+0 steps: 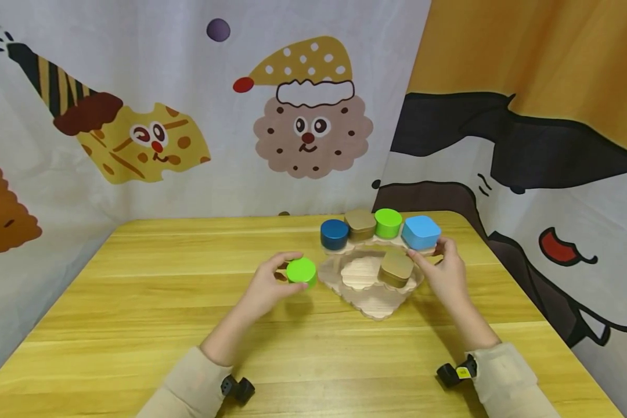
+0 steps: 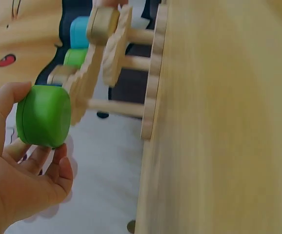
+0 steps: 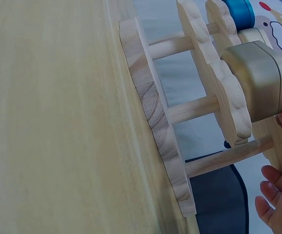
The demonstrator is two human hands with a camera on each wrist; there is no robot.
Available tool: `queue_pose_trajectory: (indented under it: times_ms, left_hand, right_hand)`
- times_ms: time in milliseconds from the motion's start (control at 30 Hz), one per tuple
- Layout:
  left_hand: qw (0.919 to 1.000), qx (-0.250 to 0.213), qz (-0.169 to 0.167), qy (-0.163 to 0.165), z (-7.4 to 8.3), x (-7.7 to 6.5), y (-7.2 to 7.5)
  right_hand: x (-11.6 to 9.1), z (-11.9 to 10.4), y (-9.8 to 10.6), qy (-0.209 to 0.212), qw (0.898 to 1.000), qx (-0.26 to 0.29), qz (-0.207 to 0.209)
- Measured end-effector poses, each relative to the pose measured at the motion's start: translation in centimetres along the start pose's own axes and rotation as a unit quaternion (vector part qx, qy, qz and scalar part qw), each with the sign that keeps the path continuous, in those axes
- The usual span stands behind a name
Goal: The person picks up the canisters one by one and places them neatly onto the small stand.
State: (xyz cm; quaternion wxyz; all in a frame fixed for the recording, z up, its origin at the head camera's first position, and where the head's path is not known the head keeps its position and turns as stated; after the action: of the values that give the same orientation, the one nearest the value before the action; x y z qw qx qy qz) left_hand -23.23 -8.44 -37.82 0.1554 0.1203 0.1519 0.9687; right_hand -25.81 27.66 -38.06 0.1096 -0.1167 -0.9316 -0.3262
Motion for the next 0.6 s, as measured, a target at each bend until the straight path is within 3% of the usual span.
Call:
queue_pose_trajectory:
  times_ms: [600]
  left_hand:
    - [0.9992, -0.028, -0.015, -0.026, 1.8, 2.0, -5.1]
  right_hand:
    - [0.1, 0.1, -0.1, 0.015, 1.0, -0.008, 0.009]
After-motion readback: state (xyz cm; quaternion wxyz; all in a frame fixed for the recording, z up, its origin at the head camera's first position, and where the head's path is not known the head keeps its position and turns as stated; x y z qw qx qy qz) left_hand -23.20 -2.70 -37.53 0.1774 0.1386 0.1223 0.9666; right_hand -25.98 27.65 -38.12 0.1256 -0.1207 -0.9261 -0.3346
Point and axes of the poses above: each hand's wrist, its own x-axis towards the middle knuckle, its own y-axis out of the back of the hand, z = x × y, the point moved 6 cm from there along x, towards the middle knuckle, and after that the axes turned 6 degrees about -z, right-handed, at the moved point
